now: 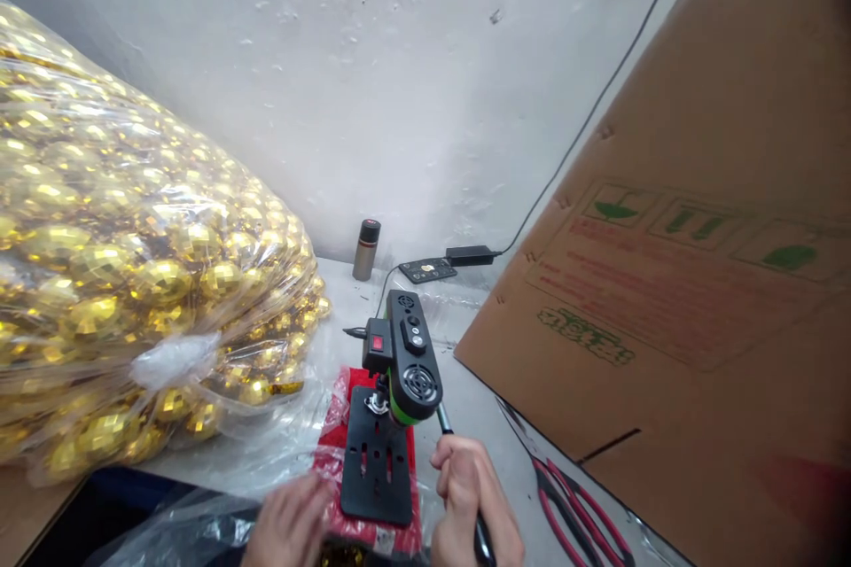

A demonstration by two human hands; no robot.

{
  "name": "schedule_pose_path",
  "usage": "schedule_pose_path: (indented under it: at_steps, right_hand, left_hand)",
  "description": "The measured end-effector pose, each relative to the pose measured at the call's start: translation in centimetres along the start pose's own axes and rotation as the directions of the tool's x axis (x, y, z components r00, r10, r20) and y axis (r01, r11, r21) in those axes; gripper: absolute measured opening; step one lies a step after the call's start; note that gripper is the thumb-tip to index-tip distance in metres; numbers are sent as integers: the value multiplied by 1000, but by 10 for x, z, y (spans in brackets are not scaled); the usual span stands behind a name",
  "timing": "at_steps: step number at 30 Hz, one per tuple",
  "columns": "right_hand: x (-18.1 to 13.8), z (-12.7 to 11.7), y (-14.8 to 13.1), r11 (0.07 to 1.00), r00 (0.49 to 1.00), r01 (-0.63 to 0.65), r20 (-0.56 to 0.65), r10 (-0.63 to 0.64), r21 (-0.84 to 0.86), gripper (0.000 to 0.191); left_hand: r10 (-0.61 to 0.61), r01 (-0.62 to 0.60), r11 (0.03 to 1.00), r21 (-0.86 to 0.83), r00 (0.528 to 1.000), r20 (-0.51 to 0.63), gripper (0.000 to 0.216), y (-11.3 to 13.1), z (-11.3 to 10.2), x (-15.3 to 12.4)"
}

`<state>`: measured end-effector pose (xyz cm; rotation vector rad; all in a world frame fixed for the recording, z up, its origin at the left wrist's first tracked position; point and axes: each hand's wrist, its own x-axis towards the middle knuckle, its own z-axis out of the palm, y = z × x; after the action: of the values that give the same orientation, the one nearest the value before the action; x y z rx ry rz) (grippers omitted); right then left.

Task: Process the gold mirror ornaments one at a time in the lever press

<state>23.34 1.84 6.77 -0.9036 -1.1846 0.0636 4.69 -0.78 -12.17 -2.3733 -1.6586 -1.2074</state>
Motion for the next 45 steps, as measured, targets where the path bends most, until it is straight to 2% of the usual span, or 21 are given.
schedule_pose_path:
  at_steps: [2,4,5,8,11,14,16,17,18,20,22,23,24,26,28,31,35,39,42,45]
  right_hand:
    - [0,2,-2,1000,999,-29,-22,29,9,36]
    - [-2,5,-7,996,994,-86,-61,86,8,37]
    - [-3,6,-10,993,990,-120,-77,120,3,38]
    - [-6,10,-16,985,981,-170,-97,168,-19,39]
    - [-6,11,-16,988,983,-153,-105,151,-15,39]
    - [-3,7,-11,995,991,-98,-88,97,-13,39]
    - [1,5,-8,999,998,-41,-54,41,-8,38]
    - [4,3,-7,1000,999,-25,-35,25,-3,38]
    - [7,2,-7,1000,1000,-20,-16,20,3,38]
    - [15,-1,-9,999,999,-53,13,53,5,38]
    - [22,-2,-11,996,995,-85,52,85,-6,38]
    - [25,-3,-13,996,994,-84,68,85,-12,38]
    - [28,-3,-14,996,993,-83,85,84,-20,38]
    - [31,-4,-15,997,991,-74,110,77,-31,38]
    - [31,-6,-14,997,990,-70,120,74,-36,37]
    - [28,-8,-13,997,991,-66,117,69,-34,37]
    - [24,-8,-12,997,990,-63,124,67,-33,36]
    - [23,-3,-20,993,989,-118,83,119,-25,37]
    - [22,2,-27,980,980,-198,23,198,-32,37]
    - [20,4,-31,980,980,-198,15,198,-21,36]
  left_hand:
    - [-73,77,988,134,997,-41,40,-15,-20,54]
    - [-253,224,935,276,964,77,40,-29,-35,109]
    - [-348,284,903,324,923,162,37,-35,-39,133]
    - [-410,325,889,321,878,247,33,-45,-38,174]
    - [-415,346,899,267,867,275,46,-46,-33,180]
    - [-410,362,907,215,875,258,46,-39,-39,168]
    - [-454,448,891,79,863,221,45,-30,-49,156]
    - [-502,525,848,-65,837,218,48,-24,-54,149]
    - [-564,612,752,-247,790,240,54,-17,-58,141]
    - [-659,710,397,-582,662,358,68,-1,-62,125]
    - [-648,702,66,-709,571,504,76,15,-58,111]
    - [-628,692,-31,-721,547,553,78,21,-53,105]
    - [-607,692,-78,-718,538,585,78,26,-46,101]
    - [-591,711,-43,-701,548,592,77,32,-30,95]
    - [-601,723,112,-682,596,532,78,33,-13,92]
    - [-558,694,380,-611,699,447,75,36,9,92]
    - [-483,617,634,-466,786,385,69,45,22,89]
    - [-410,511,770,-383,855,318,62,52,26,86]
    - [-353,423,834,-355,903,245,55,52,31,84]
    - [-290,333,878,-345,942,171,49,50,37,82]
